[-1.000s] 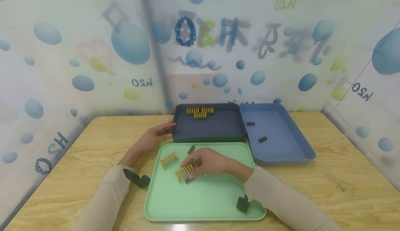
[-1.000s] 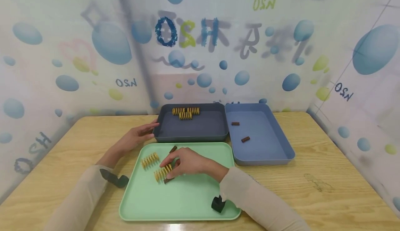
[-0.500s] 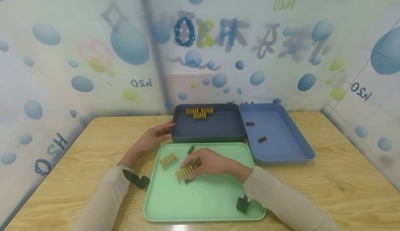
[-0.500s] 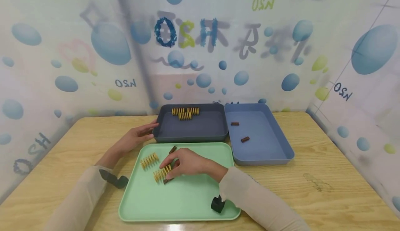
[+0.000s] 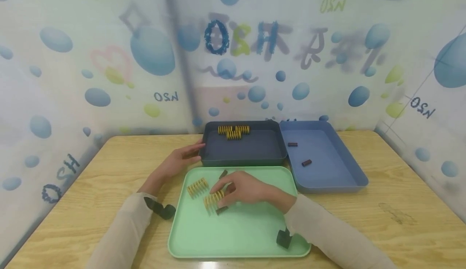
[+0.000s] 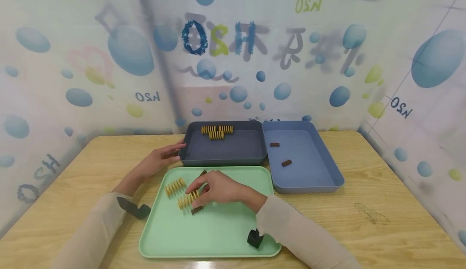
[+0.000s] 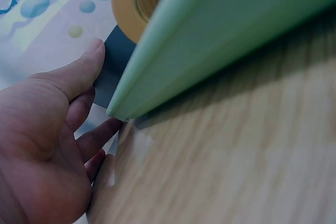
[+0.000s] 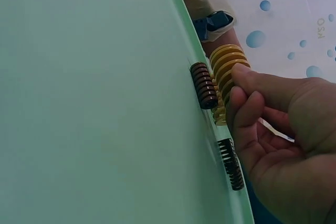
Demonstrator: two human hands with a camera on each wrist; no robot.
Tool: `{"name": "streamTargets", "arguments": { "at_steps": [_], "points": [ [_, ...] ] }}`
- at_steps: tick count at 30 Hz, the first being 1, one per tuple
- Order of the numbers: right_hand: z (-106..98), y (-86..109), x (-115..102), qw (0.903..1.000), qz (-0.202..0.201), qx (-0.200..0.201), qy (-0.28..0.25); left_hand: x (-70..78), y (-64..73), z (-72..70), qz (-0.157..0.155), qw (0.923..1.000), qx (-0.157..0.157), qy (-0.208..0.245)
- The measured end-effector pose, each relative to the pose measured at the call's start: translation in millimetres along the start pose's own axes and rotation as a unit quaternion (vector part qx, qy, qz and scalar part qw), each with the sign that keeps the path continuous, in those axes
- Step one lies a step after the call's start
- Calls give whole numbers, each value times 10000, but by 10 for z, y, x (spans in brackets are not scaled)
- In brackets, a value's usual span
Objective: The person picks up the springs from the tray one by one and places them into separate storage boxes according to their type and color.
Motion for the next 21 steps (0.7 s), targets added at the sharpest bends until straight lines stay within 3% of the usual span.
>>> {"name": "streamTargets", "arguments": {
  "at_steps": [13, 21],
  "points": [
    [-267, 62, -96, 9992, 68, 272, -276, -52, -26, -2, -13, 10000, -50, 48],
    [-483, 75, -90, 9978, 76, 511, -425, -340, -86, -3, 17, 10000, 55, 24]
  ]
}}
Point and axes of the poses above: each hand's wrist, its own y-axis away from the middle knuckle, its own z-axis out of the palm, x = y × z, the point moved 2 cm from there along -y, towards the middle knuckle, and after that the axes turned 4 degrees about z, right-handed, at the moved point
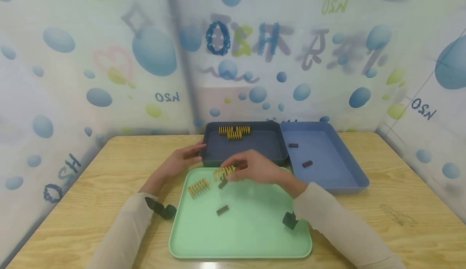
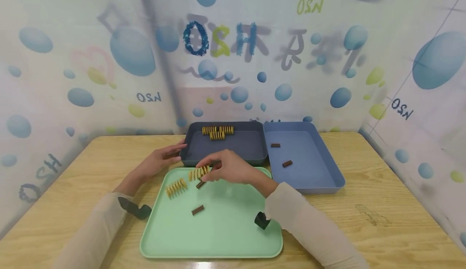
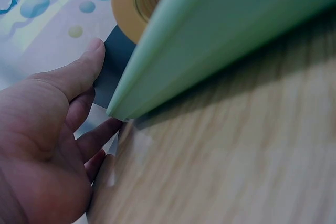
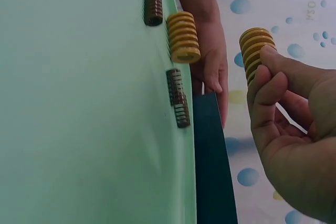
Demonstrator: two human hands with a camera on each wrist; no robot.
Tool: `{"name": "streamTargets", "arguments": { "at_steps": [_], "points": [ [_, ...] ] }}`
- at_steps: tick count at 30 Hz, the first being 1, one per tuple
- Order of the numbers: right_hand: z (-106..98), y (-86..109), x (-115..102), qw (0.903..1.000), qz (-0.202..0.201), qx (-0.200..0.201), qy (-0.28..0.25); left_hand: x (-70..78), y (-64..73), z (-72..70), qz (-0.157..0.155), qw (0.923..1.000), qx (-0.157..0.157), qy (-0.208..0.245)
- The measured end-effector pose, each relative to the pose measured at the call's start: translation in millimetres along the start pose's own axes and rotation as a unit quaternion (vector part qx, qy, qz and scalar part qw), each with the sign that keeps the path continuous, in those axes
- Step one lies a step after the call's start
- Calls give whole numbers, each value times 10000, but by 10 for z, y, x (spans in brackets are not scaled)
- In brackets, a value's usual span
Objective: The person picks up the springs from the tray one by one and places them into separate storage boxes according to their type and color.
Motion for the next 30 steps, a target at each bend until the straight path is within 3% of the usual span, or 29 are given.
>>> {"name": "streamTargets", "arguments": {
  "at_steps": [13, 23, 26, 30],
  "points": [
    [-375, -41, 178, 9965, 340, 737, 183, 3, -3, 9, 19, 10000, 42, 10],
    [-619, -163, 358, 9900, 773, 1179, 19, -29, 14, 1, -19, 10000, 28, -64],
    [-671, -191, 396, 9881, 900, 1245, 5, 27, 25, 3, -36, 10000, 0, -16],
    [-727, -231, 453, 9860, 1054, 1291, 4, 212, 54, 3, -36, 10000, -52, -19]
  ]
}}
Point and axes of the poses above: each hand's wrist, its own y-axis away from the middle knuckle, its own z-axis out of the palm, x = y × z, the point moved 2 cm from there along -y, towards the middle knuckle, and after that the axes turned 4 degrees about z, right-handed, at the moved point
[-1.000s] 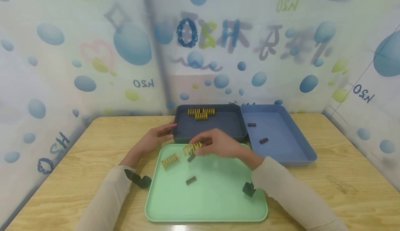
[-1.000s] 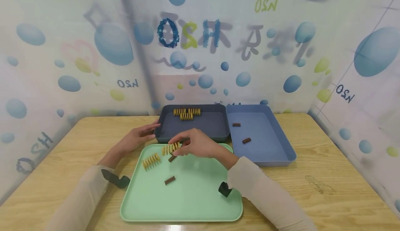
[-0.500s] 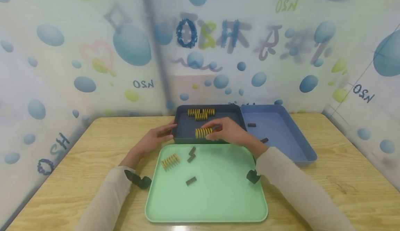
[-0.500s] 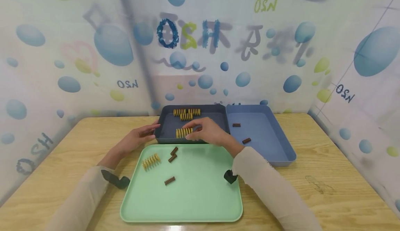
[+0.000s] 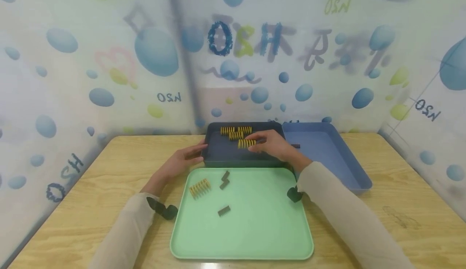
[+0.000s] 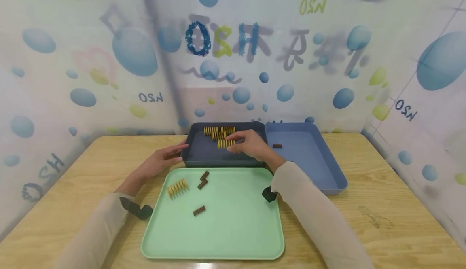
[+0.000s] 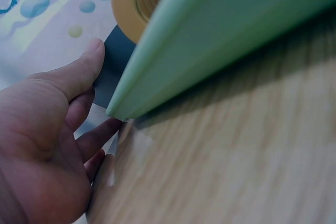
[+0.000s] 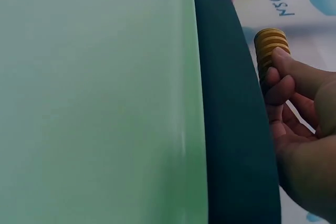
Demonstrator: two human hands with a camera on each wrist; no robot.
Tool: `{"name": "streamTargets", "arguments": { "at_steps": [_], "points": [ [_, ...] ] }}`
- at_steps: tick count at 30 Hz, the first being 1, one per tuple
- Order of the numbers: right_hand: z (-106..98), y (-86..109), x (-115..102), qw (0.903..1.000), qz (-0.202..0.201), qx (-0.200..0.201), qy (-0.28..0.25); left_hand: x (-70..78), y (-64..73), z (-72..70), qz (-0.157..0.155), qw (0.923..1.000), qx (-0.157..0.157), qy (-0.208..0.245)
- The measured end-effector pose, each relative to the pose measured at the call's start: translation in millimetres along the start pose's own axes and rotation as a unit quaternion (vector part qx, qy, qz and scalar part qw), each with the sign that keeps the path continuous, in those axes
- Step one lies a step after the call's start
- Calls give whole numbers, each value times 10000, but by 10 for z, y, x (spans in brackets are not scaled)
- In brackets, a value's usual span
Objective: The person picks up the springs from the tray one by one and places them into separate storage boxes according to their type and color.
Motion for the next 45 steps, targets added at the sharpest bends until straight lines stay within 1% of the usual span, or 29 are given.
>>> {"name": "streamTargets", "arguments": {
  "at_steps": [2, 5, 11, 20, 23, 30, 32, 45],
  "points": [
    [-18, -37, 35, 10000, 74, 41, 0, 76, 12, 1, 47, 10000, -24, -40],
    [-41, -92, 85, 9997, 203, 117, 34, 111, 18, 3, 49, 10000, -32, -42],
    [-76, -178, 131, 9988, 415, 190, 153, 106, 20, 0, -60, 10000, -26, 39],
    [-92, -265, 196, 9967, 646, 319, 363, 118, 13, 5, -28, 10000, -20, 20],
    [-91, -284, 214, 9961, 689, 346, 431, 94, -3, 8, -17, 10000, -8, -14],
    [-83, -326, 254, 9951, 722, 370, 557, -199, -87, 9, 26, 9999, 107, -57],
    [-88, -335, 263, 9947, 721, 421, 599, -236, -94, 3, 5, 9999, 116, -42],
    [-87, -368, 284, 9941, 738, 432, 665, -257, -67, -16, -10, 10000, 79, -24]
  ]
}}
Point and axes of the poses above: each hand's wrist, its own y-axis away from the middle knuckle, its own z-axis out of the palm, x = y × z, the point moved 2 cm from there along -y, towards the middle knuckle, and after that the axes turned 4 degrees about z, right-handed, at the moved point
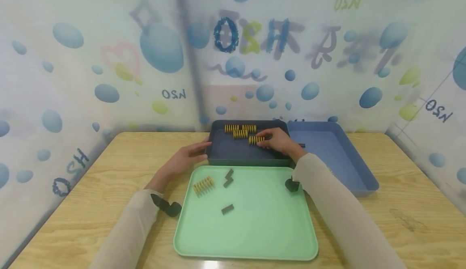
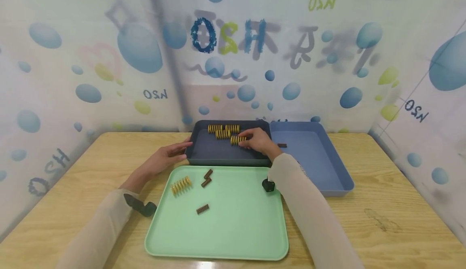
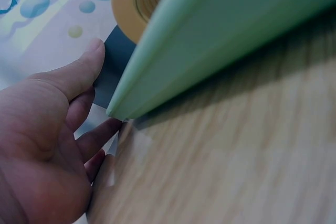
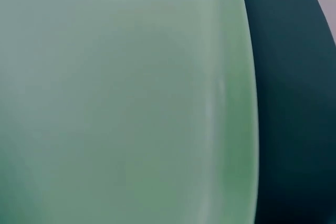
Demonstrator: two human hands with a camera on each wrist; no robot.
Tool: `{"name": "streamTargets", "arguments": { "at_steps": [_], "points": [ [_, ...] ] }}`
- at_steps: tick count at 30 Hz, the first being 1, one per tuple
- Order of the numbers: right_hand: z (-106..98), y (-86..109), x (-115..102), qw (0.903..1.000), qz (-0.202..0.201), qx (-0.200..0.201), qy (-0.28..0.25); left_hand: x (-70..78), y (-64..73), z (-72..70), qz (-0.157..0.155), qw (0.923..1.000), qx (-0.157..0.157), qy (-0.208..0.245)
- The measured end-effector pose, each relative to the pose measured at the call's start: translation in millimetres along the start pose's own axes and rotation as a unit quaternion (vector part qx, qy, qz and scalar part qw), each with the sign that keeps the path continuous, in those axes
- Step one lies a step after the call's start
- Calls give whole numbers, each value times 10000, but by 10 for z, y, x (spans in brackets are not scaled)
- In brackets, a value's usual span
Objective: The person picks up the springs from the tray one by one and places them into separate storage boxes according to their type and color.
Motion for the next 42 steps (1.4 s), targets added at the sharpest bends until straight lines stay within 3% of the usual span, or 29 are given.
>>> {"name": "streamTargets", "arguments": {
  "at_steps": [4, 12, 17, 22, 29, 34, 42],
  "points": [
    [0, 5, 6, 10000, -52, -10, -16, 23, 4, 10, 24, 10000, -2, 34],
    [-29, 28, -19, 9997, -86, 35, -246, 321, 75, 3, -13, 10000, -68, 46],
    [-75, 68, -95, 9992, -137, 61, -370, 379, 86, -5, 34, 10000, -42, 17],
    [-93, 99, -149, 9997, -56, 23, -236, 327, 68, -5, 37, 10000, -27, -29],
    [-39, 102, -122, 9999, 74, -55, 123, -20, -6, -4, 35, 9999, 10, -130],
    [-1, 69, -104, 9996, 39, -96, 279, -28, -2, -12, 6, 9999, 10, -150],
    [-16, -13, -80, 9993, 100, 251, 270, -3, -3, 0, 53, 9999, -10, -113]
  ]
}}
Point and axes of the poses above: each hand's wrist, its own y-axis away from the middle knuckle, its own z-axis out of the palm, x = y × z, the point moved 2 cm from there along -y, towards the middle knuckle, and after that the axes turned 4 degrees about z, right-handed, at the moved point
